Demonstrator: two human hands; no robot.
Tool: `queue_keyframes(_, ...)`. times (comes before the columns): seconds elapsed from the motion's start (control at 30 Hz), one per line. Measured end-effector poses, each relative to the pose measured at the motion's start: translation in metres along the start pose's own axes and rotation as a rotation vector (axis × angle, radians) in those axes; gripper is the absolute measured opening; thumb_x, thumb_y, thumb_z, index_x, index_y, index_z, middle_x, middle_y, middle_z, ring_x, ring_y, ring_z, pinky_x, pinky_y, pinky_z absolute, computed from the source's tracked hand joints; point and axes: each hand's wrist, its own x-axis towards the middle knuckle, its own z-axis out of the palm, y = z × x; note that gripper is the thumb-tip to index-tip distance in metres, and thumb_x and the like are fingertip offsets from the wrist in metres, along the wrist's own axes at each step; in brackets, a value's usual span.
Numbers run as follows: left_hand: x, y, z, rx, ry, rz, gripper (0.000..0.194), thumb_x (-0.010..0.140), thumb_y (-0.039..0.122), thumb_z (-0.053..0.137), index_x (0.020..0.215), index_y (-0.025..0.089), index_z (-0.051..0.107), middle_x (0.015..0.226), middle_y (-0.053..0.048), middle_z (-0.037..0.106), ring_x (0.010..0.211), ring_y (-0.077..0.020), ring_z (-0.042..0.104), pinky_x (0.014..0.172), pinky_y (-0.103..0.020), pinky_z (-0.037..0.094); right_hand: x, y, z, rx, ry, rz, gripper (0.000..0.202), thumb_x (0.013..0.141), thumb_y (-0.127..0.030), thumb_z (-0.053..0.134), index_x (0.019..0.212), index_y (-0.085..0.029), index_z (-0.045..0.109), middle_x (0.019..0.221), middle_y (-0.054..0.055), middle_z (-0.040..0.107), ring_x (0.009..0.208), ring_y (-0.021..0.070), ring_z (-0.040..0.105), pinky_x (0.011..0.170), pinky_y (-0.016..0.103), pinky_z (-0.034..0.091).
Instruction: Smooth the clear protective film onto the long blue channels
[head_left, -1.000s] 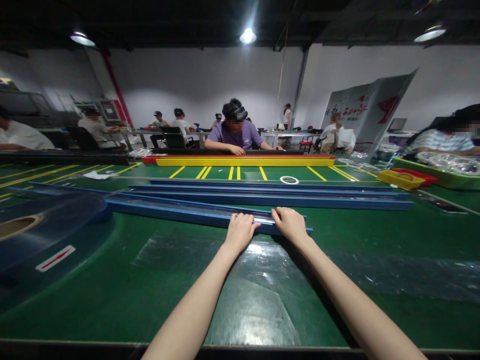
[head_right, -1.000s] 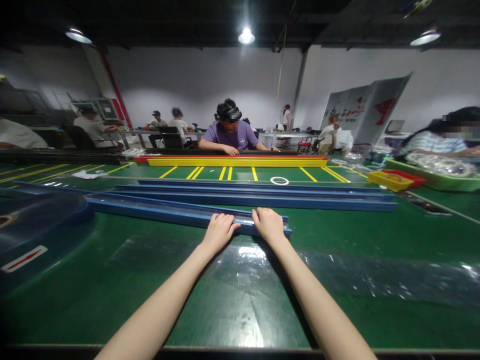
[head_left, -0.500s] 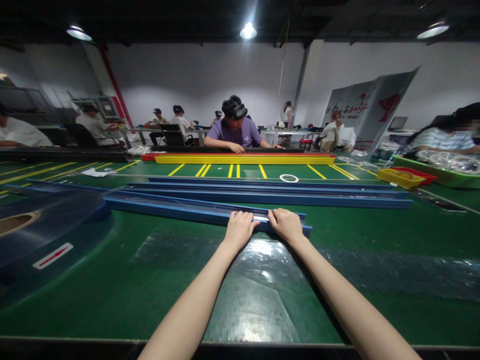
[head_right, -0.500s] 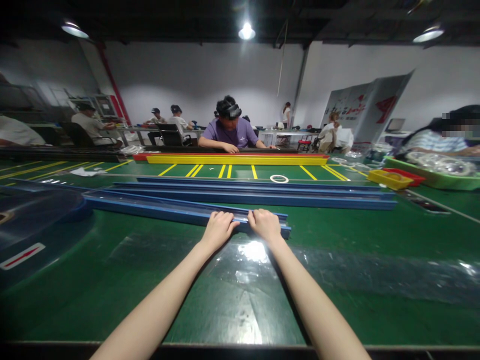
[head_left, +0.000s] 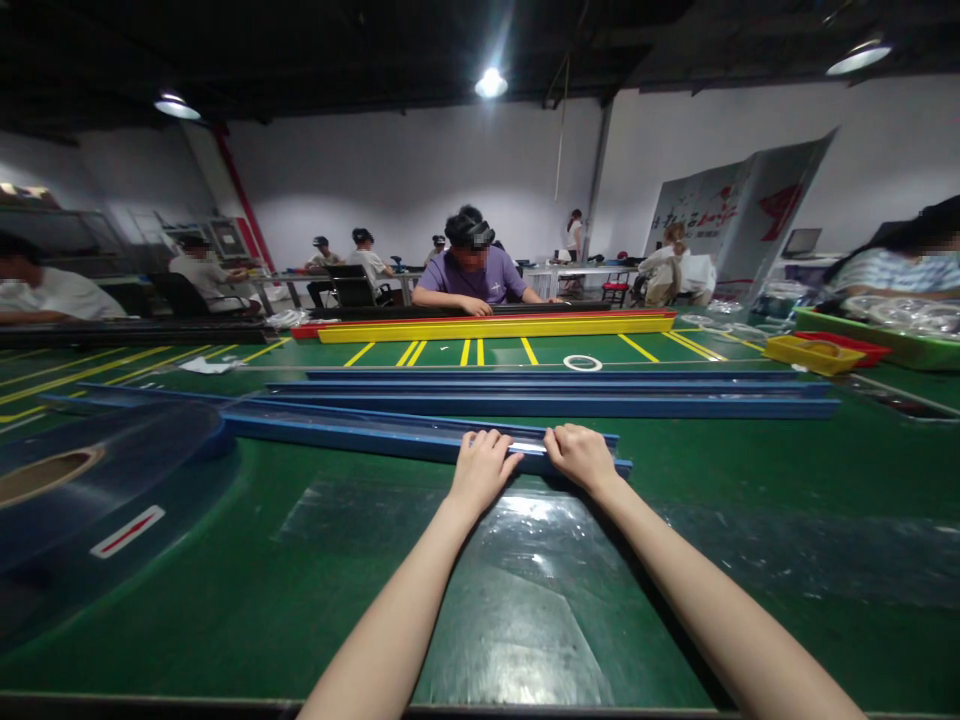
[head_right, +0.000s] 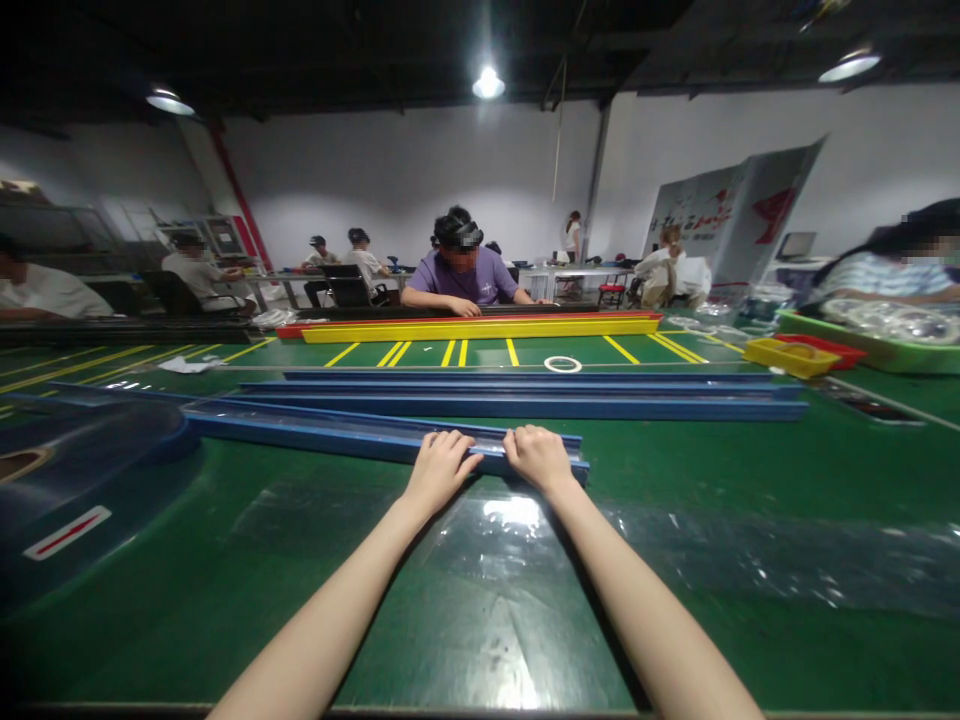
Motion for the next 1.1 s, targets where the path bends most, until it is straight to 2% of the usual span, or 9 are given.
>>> queue_keyframes(0.13, 0.001, -0.003, -0.001, 0.002, 0.003, -0.011, 0.029, 0.087, 0.042, 0.041, 0.097, 0.019, 0.056, 0.093, -0.005, 0.06, 0.089, -0.0197, 0.051, 0.084, -0.035, 0.031, -0.004, 0.015, -0.001, -0.028, 0.001, 0.006, 0.041, 0.086, -0.03, 0.03, 0.063, -0.017, 0.062, 0.068, 0.009, 0.065, 0.06, 0.0161, 0.057, 0.054, 0.026, 0.029)
queue_keyframes(0.37, 0.0, -0.005, 0.0, 0.013, 0.007, 0.001, 0.031, 0.087, 0.044, 0.041, 0.094, 0.019, 0.057, 0.092, -0.005, 0.06, 0.088, -0.0201, 0.05, 0.084, -0.035, 0.03, -0.026, 0.076, -0.008, -0.069, 0.063, 0.017, 0.043, 0.083, -0.031, 0.03, 0.053, -0.018, 0.057, 0.06, 0.009, 0.061, 0.055, 0.0154, 0.053, 0.053, 0.027, 0.028)
queue_keyframes(0.47, 0.0, -0.002, 0.001, 0.02, 0.012, 0.03, 0.031, 0.087, 0.044, 0.04, 0.094, 0.019, 0.057, 0.092, -0.005, 0.061, 0.088, -0.0201, 0.05, 0.084, -0.036, 0.03, -0.035, 0.093, -0.01, -0.099, 0.119, 0.057, 0.044, 0.083, -0.033, 0.03, 0.05, -0.018, 0.055, 0.057, 0.008, 0.06, 0.053, 0.0146, 0.051, 0.052, 0.027, 0.027)
queue_keyframes(0.73, 0.0, 0.002, 0.006, 0.041, 0.03, 0.028, 0.03, 0.086, 0.044, 0.043, 0.09, 0.019, 0.057, 0.088, -0.004, 0.061, 0.085, -0.0196, 0.051, 0.08, -0.034, 0.032, -0.038, 0.099, -0.008, -0.043, 0.226, 0.107, 0.047, 0.083, -0.037, 0.031, 0.046, -0.017, 0.054, 0.052, 0.005, 0.057, 0.047, 0.0108, 0.045, 0.05, 0.025, 0.023)
queue_keyframes(0.93, -0.001, 0.001, 0.007, 0.06, 0.038, 0.026, 0.03, 0.086, 0.045, 0.042, 0.089, 0.019, 0.057, 0.086, -0.004, 0.061, 0.084, -0.0196, 0.051, 0.078, -0.033, 0.031, -0.039, 0.102, -0.011, 0.016, 0.23, 0.228, 0.055, 0.086, -0.043, 0.026, 0.044, -0.017, 0.051, 0.049, 0.006, 0.056, 0.045, 0.011, 0.042, 0.049, 0.025, 0.022)
queue_keyframes(1.1, -0.001, 0.002, 0.007, 0.068, 0.023, 0.018, 0.031, 0.087, 0.045, 0.041, 0.088, 0.019, 0.057, 0.086, -0.004, 0.06, 0.084, -0.0196, 0.051, 0.075, -0.032, 0.031, -0.041, 0.106, -0.019, -0.004, 0.278, 0.351, 0.055, 0.086, -0.042, 0.024, 0.05, -0.016, 0.055, 0.055, 0.007, 0.058, 0.048, 0.011, 0.043, 0.049, 0.023, 0.02)
